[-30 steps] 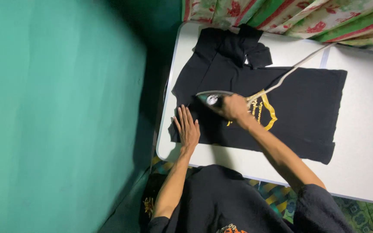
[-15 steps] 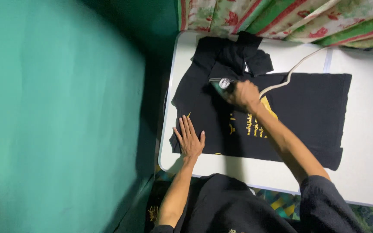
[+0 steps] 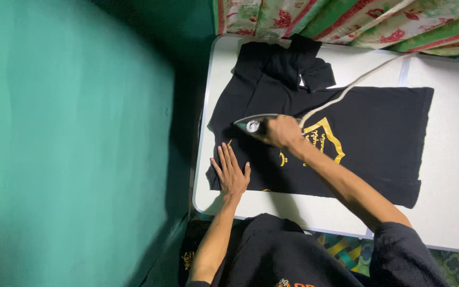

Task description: Ironing a black t-shirt and then beginning to fold it on a table.

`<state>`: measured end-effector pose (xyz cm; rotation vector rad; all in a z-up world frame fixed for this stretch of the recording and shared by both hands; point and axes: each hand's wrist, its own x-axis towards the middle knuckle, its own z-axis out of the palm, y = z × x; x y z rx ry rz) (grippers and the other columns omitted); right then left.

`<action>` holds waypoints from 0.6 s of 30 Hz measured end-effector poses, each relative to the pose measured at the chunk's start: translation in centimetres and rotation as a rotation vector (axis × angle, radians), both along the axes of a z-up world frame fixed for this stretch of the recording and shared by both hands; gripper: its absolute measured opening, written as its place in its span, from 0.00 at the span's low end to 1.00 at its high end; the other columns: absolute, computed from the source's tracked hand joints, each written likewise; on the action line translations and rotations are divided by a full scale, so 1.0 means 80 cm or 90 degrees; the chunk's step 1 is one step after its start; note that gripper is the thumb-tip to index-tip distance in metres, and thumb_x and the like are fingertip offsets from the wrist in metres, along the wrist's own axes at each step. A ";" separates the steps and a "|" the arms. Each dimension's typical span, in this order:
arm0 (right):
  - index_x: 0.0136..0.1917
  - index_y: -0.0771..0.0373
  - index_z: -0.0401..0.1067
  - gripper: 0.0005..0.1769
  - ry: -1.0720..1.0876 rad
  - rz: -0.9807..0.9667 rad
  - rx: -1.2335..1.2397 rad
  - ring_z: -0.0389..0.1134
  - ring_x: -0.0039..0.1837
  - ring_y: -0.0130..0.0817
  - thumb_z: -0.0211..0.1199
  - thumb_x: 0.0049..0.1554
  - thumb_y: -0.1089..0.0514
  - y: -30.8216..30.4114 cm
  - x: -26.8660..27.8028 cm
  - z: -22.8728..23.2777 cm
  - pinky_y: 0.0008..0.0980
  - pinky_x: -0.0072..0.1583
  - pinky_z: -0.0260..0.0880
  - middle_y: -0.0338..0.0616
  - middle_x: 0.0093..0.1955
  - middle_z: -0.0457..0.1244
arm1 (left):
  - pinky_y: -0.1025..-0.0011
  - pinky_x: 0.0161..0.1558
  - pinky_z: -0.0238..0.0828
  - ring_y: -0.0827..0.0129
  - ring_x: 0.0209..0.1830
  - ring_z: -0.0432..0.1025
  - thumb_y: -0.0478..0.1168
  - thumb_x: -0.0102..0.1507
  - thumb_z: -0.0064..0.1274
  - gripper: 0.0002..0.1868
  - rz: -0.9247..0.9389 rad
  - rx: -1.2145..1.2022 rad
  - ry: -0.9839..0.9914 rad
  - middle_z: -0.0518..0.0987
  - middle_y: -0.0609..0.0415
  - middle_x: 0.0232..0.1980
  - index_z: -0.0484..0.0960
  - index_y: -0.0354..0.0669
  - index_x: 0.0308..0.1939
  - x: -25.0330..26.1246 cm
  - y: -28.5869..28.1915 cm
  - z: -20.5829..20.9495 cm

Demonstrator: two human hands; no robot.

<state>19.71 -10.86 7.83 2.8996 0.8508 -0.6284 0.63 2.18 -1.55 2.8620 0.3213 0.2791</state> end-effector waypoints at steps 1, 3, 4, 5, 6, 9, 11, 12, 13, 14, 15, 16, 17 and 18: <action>0.35 0.60 0.81 0.12 0.001 -0.004 -0.003 0.76 0.40 0.52 0.59 0.53 0.55 -0.003 -0.004 -0.023 0.46 0.42 0.77 0.56 0.34 0.71 | 0.35 0.75 0.31 0.46 0.82 0.46 0.55 0.65 0.42 0.41 -0.004 -0.003 0.001 0.53 0.33 0.80 0.58 0.28 0.74 0.002 -0.001 0.001; 0.37 0.66 0.79 0.17 0.042 0.025 0.048 0.76 0.44 0.58 0.51 0.53 0.56 -0.005 -0.013 -0.072 0.51 0.45 0.76 0.62 0.39 0.70 | 0.35 0.75 0.32 0.46 0.82 0.46 0.56 0.64 0.43 0.42 0.000 0.009 0.007 0.53 0.33 0.80 0.57 0.29 0.74 0.004 0.001 0.003; 0.37 0.66 0.79 0.17 0.045 0.026 0.047 0.76 0.44 0.58 0.51 0.53 0.56 -0.006 -0.011 -0.072 0.51 0.45 0.76 0.62 0.39 0.70 | 0.35 0.75 0.32 0.46 0.82 0.46 0.56 0.64 0.43 0.42 0.000 0.008 0.009 0.53 0.33 0.80 0.57 0.29 0.74 0.001 0.000 0.003; 0.37 0.64 0.79 0.17 0.040 0.020 0.034 0.76 0.43 0.55 0.52 0.54 0.56 -0.005 -0.007 -0.073 0.49 0.45 0.76 0.59 0.38 0.71 | 0.35 0.75 0.32 0.46 0.82 0.46 0.56 0.65 0.42 0.41 0.000 0.004 0.005 0.53 0.33 0.80 0.58 0.29 0.74 0.002 0.000 0.004; 0.37 0.62 0.80 0.16 0.035 0.015 0.022 0.76 0.42 0.51 0.52 0.54 0.55 -0.005 -0.003 -0.072 0.46 0.44 0.77 0.56 0.36 0.71 | 0.35 0.75 0.32 0.46 0.82 0.47 0.56 0.65 0.42 0.41 0.001 0.001 0.002 0.54 0.34 0.80 0.59 0.28 0.73 0.002 0.000 0.006; 0.33 0.61 0.79 0.17 0.024 -0.047 0.001 0.76 0.38 0.50 0.53 0.55 0.53 -0.001 0.022 -0.018 0.47 0.42 0.77 0.52 0.32 0.70 | 0.36 0.75 0.31 0.47 0.82 0.47 0.55 0.66 0.41 0.40 0.008 -0.007 0.000 0.54 0.34 0.80 0.59 0.29 0.74 0.003 -0.001 0.005; 0.27 0.54 0.76 0.18 -0.005 -0.076 0.002 0.73 0.32 0.41 0.54 0.56 0.54 -0.026 0.066 -0.059 0.40 0.40 0.77 0.42 0.26 0.67 | 0.36 0.75 0.31 0.47 0.82 0.47 0.55 0.65 0.41 0.40 0.007 -0.004 0.004 0.54 0.34 0.80 0.59 0.29 0.74 0.004 0.000 0.009; 0.21 0.47 0.73 0.23 -0.032 -0.108 0.003 0.69 0.25 0.32 0.54 0.57 0.54 -0.039 0.087 -0.080 0.33 0.38 0.76 0.32 0.20 0.65 | 0.36 0.75 0.31 0.47 0.81 0.47 0.55 0.65 0.41 0.40 0.005 -0.002 0.009 0.54 0.34 0.80 0.59 0.29 0.74 0.003 0.000 0.011; 0.21 0.47 0.73 0.23 -0.032 -0.104 0.003 0.69 0.25 0.32 0.54 0.57 0.54 -0.037 0.096 -0.066 0.33 0.38 0.76 0.32 0.20 0.65 | 0.36 0.75 0.31 0.47 0.81 0.47 0.55 0.65 0.41 0.40 0.008 -0.002 0.010 0.54 0.34 0.80 0.59 0.29 0.74 0.004 0.001 0.009; 0.26 0.53 0.76 0.20 -0.043 -0.115 -0.027 0.73 0.31 0.39 0.53 0.57 0.56 -0.036 0.105 -0.052 0.38 0.40 0.77 0.41 0.25 0.68 | 0.36 0.75 0.31 0.47 0.82 0.47 0.56 0.66 0.40 0.40 0.011 -0.008 0.009 0.54 0.35 0.80 0.59 0.30 0.74 0.003 0.001 0.007; 0.31 0.59 0.79 0.19 -0.055 -0.127 -0.057 0.76 0.37 0.46 0.52 0.57 0.57 -0.037 0.114 -0.039 0.44 0.41 0.78 0.49 0.29 0.70 | 0.37 0.75 0.31 0.48 0.82 0.46 0.56 0.66 0.39 0.40 0.013 -0.014 0.006 0.53 0.35 0.80 0.58 0.30 0.75 0.004 0.000 0.004; 0.31 0.59 0.79 0.19 -0.056 -0.126 -0.057 0.76 0.37 0.46 0.52 0.57 0.57 -0.038 0.112 -0.020 0.44 0.41 0.78 0.49 0.29 0.70 | 0.37 0.75 0.31 0.48 0.82 0.46 0.56 0.66 0.39 0.40 0.014 -0.014 0.006 0.53 0.35 0.80 0.58 0.30 0.75 0.003 -0.001 0.005; 0.38 0.65 0.77 0.16 -0.068 -0.125 -0.033 0.74 0.43 0.54 0.50 0.57 0.56 -0.038 0.110 0.000 0.51 0.45 0.77 0.56 0.36 0.68 | 0.37 0.75 0.31 0.48 0.82 0.47 0.56 0.66 0.40 0.40 0.011 -0.015 0.004 0.54 0.35 0.80 0.59 0.30 0.74 0.002 -0.001 0.007; 0.46 0.70 0.74 0.18 -0.081 -0.124 -0.009 0.73 0.49 0.62 0.49 0.57 0.56 -0.039 0.109 0.020 0.57 0.50 0.77 0.62 0.42 0.66 | 0.37 0.75 0.31 0.47 0.82 0.47 0.55 0.66 0.40 0.40 0.007 -0.016 0.003 0.55 0.35 0.80 0.59 0.29 0.74 0.001 -0.001 0.009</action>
